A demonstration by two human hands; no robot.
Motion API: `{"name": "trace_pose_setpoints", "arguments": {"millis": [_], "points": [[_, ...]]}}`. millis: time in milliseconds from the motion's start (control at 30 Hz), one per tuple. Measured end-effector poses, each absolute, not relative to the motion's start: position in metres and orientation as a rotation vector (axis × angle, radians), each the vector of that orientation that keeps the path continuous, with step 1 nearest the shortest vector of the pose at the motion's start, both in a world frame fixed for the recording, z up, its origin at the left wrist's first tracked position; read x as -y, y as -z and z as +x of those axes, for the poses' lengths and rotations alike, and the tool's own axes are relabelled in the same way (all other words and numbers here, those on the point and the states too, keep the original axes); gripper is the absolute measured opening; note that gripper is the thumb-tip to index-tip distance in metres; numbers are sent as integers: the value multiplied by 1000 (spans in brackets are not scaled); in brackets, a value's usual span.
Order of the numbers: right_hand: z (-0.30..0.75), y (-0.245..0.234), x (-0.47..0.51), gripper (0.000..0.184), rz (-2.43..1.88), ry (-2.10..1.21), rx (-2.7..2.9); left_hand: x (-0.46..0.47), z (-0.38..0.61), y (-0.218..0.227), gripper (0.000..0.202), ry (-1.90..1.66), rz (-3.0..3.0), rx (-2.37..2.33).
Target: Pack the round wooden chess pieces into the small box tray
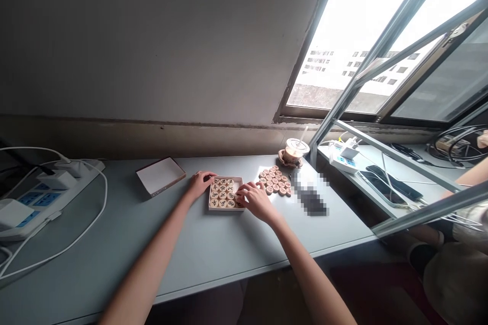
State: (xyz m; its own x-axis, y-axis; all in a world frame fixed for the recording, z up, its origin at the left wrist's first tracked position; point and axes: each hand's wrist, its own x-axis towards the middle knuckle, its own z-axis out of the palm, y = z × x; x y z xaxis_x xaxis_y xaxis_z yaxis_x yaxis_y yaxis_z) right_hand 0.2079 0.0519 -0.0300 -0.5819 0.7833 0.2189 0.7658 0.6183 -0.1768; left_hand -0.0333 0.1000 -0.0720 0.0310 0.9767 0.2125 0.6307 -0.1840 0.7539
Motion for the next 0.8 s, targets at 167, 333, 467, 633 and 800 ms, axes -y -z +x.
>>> {"name": "trace_pose_setpoints", "arguments": {"millis": [167, 333, 467, 633, 800], "points": [[215, 27, -56, 17, -1301, -209, 2382, -100, -34, 73, 31, -987, 1859, -1628], [240, 33, -67, 17, -1508, -151, 2209, -100, -34, 71, 32, -976, 1878, -1616], [264, 45, -76, 18, -1617, 11, 2246, -101, -34, 70, 33, -965, 1900, -1619], [264, 38, -69, 22, -1534, -14, 2210, -102, -35, 73, 33, -1009, 1895, -1607], [226, 19, -48, 19, -1232, -221, 2494, -103, -34, 78, 34, -1051, 1881, -1590]]}}
